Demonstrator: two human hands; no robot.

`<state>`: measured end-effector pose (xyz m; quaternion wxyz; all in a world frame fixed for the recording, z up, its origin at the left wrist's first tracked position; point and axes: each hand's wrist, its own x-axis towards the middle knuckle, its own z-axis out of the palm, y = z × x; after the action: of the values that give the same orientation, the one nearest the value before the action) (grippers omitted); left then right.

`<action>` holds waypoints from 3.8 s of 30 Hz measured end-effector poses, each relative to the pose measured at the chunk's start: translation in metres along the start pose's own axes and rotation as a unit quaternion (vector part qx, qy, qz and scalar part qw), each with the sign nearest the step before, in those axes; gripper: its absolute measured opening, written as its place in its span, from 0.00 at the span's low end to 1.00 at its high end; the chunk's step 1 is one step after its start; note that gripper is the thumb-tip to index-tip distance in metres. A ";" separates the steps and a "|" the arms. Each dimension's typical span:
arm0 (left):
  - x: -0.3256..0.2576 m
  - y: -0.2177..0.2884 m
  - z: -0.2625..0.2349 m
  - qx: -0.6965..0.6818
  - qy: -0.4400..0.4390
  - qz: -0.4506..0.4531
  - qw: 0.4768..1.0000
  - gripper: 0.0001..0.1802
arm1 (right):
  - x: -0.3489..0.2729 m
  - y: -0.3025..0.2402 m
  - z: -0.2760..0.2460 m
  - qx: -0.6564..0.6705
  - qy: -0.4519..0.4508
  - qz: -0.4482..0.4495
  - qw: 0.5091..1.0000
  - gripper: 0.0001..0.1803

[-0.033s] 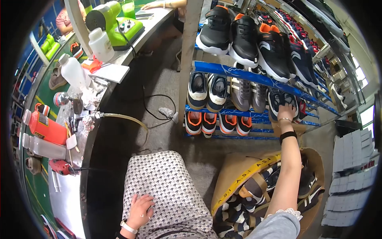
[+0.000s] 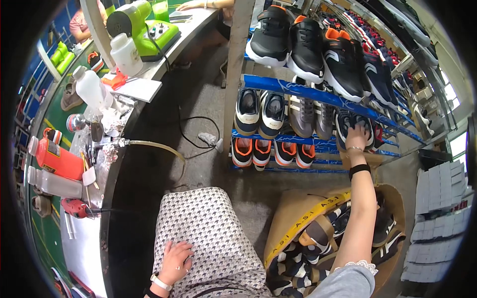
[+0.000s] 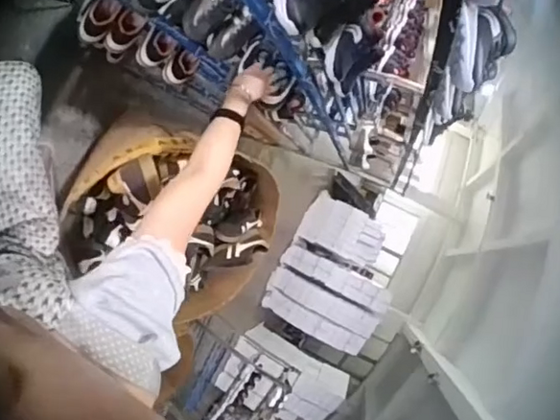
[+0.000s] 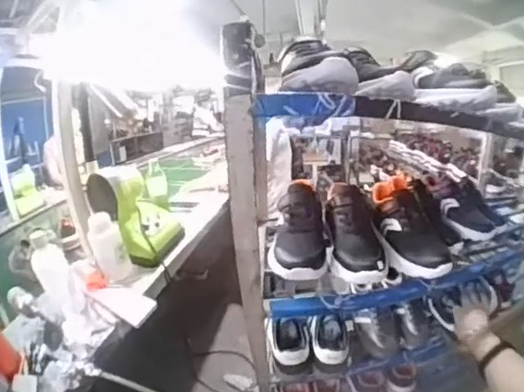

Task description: Inspecting and organizing manufactured shoes in a factory setting.

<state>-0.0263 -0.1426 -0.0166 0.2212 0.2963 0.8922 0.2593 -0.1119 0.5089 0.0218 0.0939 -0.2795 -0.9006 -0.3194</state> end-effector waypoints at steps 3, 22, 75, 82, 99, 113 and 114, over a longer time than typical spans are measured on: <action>0.004 -0.002 -0.001 -0.006 0.002 0.008 1.000 0.13 | 0.009 -0.032 0.001 0.219 0.032 -0.041 0.974 0.15; 0.000 -0.009 -0.003 -0.027 0.038 0.014 0.999 0.11 | 0.020 -0.156 -0.036 0.453 -0.147 0.204 0.856 0.61; -0.007 0.102 -0.064 -0.725 0.229 0.054 0.648 0.51 | -0.235 -0.161 -0.372 0.727 0.028 -0.331 0.601 0.07; 0.008 0.093 -0.048 -0.660 0.250 -0.041 0.708 0.46 | -0.243 -0.165 -0.370 0.773 -0.028 -0.354 0.526 0.06; 0.033 0.041 -0.028 -0.769 0.028 -0.204 0.605 0.21 | -0.031 -0.157 -0.063 0.716 -0.078 0.271 0.638 0.05; 0.032 0.023 -0.028 -0.746 0.094 -0.265 0.604 0.28 | 0.011 -0.111 0.026 0.399 -0.044 0.241 0.884 0.64; 0.032 0.022 -0.029 -0.755 0.091 -0.264 0.593 0.29 | 0.009 -0.112 0.027 0.395 -0.016 0.227 0.890 0.63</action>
<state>-0.0569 -0.1165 0.0110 0.3426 -0.2503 0.4319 0.7959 -0.1826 0.4580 -0.0547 0.2525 -0.4215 -0.8655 0.0972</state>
